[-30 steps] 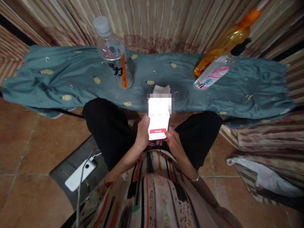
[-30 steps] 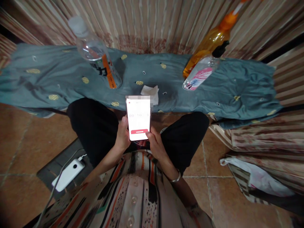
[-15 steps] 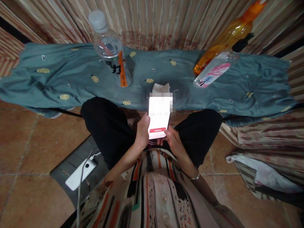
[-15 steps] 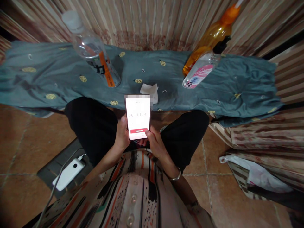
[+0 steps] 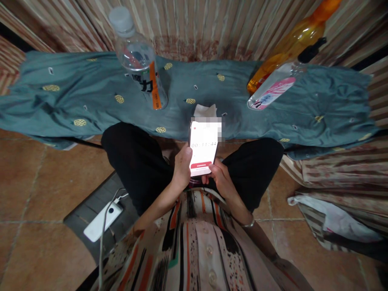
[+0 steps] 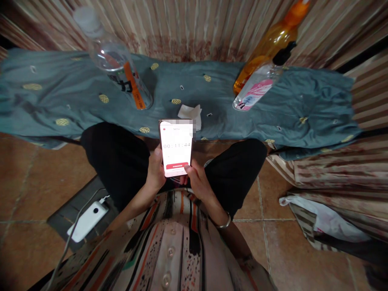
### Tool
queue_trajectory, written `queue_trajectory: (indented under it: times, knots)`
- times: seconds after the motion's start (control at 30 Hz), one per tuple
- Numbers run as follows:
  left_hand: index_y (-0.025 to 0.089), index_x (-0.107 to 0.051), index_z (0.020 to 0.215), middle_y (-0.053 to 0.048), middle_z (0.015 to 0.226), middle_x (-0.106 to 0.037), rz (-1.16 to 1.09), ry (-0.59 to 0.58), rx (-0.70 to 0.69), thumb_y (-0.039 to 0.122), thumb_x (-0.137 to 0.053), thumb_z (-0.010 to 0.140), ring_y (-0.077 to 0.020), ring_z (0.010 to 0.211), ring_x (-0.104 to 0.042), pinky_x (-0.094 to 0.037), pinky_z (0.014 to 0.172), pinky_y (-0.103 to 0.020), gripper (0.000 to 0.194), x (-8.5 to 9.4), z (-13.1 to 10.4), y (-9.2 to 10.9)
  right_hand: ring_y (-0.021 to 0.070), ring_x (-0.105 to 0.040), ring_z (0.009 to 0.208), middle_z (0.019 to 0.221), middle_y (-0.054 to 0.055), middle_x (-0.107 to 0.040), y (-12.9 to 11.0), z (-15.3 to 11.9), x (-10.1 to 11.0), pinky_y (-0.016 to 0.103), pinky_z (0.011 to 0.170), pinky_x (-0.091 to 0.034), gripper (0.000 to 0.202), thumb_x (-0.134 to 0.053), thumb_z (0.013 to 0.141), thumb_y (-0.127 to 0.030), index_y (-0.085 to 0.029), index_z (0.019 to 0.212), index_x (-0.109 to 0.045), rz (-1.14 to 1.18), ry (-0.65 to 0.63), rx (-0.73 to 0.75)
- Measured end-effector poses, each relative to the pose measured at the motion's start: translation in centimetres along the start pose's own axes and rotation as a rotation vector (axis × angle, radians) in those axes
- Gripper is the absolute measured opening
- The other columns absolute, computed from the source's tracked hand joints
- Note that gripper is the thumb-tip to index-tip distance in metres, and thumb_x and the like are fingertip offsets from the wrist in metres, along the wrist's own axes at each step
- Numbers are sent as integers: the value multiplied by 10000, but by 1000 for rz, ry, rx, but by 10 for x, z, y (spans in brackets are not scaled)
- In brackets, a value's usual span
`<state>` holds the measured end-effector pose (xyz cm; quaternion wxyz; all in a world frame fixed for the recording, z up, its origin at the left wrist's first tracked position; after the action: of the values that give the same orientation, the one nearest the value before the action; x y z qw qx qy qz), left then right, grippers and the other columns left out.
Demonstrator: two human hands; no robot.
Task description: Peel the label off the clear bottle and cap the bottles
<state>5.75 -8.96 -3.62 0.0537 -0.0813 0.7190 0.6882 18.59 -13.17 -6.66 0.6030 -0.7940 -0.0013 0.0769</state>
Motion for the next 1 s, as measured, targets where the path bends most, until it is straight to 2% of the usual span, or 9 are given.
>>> queue_trajectory:
  times: [0.33, 0.67, 0.83, 1.0]
  knots:
    - [164, -712, 927, -38, 744, -726, 76, 0, -19, 742, -523, 927, -154, 611, -607, -480, 545, -260, 608, 0, -1, 3, 151, -560, 505, 561, -33, -637, 1, 0, 1, 284, 513, -417, 266, -494, 975, -438, -236, 823, -577, 2, 6, 21]
    - [163, -725, 933, -40, 683, -719, 74, -18, -7, 848, -484, 873, -160, 543, -616, -465, 465, -255, 728, -4, -3, 6, 171, -595, 515, 577, -30, -639, 7, 0, 2, 303, 516, -442, 342, -519, 967, -560, -247, 843, -580, 17, 42, 21]
    - [166, -741, 927, -50, 686, -720, 89, -75, -3, 868, -498, 848, -171, 542, -636, -457, 439, -250, 746, -7, -4, 9, 185, -617, 553, 603, -21, -642, 15, 1, 3, 310, 528, -468, 382, -526, 959, -612, -247, 875, -603, 57, 60, 42]
    - [164, -744, 1040, -47, 700, -728, 106, -147, 14, 844, -525, 857, -144, 483, -592, -445, 430, -245, 737, -8, -4, 9, 193, -622, 584, 644, -10, -663, 23, 2, 6, 314, 540, -480, 390, -514, 969, -613, -243, 934, -635, 51, 84, 60]
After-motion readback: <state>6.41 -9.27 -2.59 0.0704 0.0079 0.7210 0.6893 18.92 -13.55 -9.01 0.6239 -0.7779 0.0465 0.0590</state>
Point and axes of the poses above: each hand's wrist, its own z-axis towards the middle knuckle, its own x-axis out of the back of the hand, y = z × x, the point moved 8 cm from there along z, towards the middle knuckle
